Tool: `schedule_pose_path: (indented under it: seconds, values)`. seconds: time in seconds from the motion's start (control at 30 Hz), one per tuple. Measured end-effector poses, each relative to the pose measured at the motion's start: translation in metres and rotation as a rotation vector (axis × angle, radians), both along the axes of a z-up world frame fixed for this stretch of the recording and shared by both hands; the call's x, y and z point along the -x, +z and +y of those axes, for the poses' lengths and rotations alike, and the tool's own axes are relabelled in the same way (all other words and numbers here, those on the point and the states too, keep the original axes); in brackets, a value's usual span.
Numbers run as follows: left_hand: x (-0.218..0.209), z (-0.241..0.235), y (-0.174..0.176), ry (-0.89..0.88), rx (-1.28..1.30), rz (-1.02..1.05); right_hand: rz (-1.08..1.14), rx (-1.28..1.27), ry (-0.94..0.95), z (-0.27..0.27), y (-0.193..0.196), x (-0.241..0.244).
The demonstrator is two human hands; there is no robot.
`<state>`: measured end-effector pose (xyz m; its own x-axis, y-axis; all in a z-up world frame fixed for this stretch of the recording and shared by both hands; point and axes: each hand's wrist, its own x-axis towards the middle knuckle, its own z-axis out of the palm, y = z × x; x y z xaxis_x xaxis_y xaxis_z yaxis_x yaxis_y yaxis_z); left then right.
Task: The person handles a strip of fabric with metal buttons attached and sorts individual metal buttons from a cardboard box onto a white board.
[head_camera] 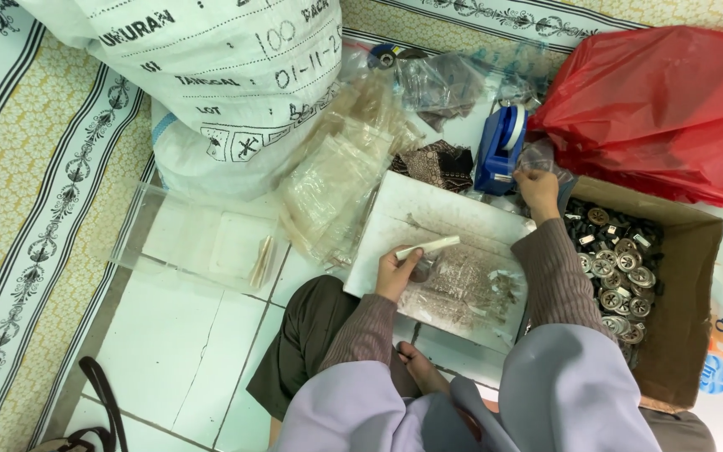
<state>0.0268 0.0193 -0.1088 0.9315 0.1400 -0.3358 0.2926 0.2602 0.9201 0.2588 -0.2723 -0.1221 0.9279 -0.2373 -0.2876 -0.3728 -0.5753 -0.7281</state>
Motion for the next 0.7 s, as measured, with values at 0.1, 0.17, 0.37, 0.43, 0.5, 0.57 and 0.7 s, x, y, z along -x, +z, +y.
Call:
schedule_pose_path:
  seconds: [0.1,0.17,0.37,0.43,0.5,0.57,0.7]
  values:
    - [0.0,0.001,0.0,0.003,-0.003,-0.01,0.076,-0.044,-0.016,0.011,0.024,0.007]
    - [0.0,0.001,-0.003,0.001,0.001,-0.009,0.092,-0.06,-0.031,0.013,0.026,0.009]
    - [0.0,-0.001,-0.002,0.008,0.007,-0.024,0.138,-0.154,-0.117,0.037,0.054,0.027]
    - [0.0,-0.002,-0.002,0.012,0.006,-0.031,0.137,-0.166,-0.139,0.039,0.051,0.028]
    - [-0.001,-0.001,-0.003,0.016,0.005,-0.03,0.15,-0.183,-0.15,0.037,0.04,0.027]
    - [-0.002,-0.001,-0.01,0.01,0.007,-0.023,0.151,-0.182,-0.149,0.038,0.037,0.026]
    - [-0.002,-0.001,-0.014,0.005,0.009,-0.024,0.138,-0.167,-0.136,0.033,0.021,0.019]
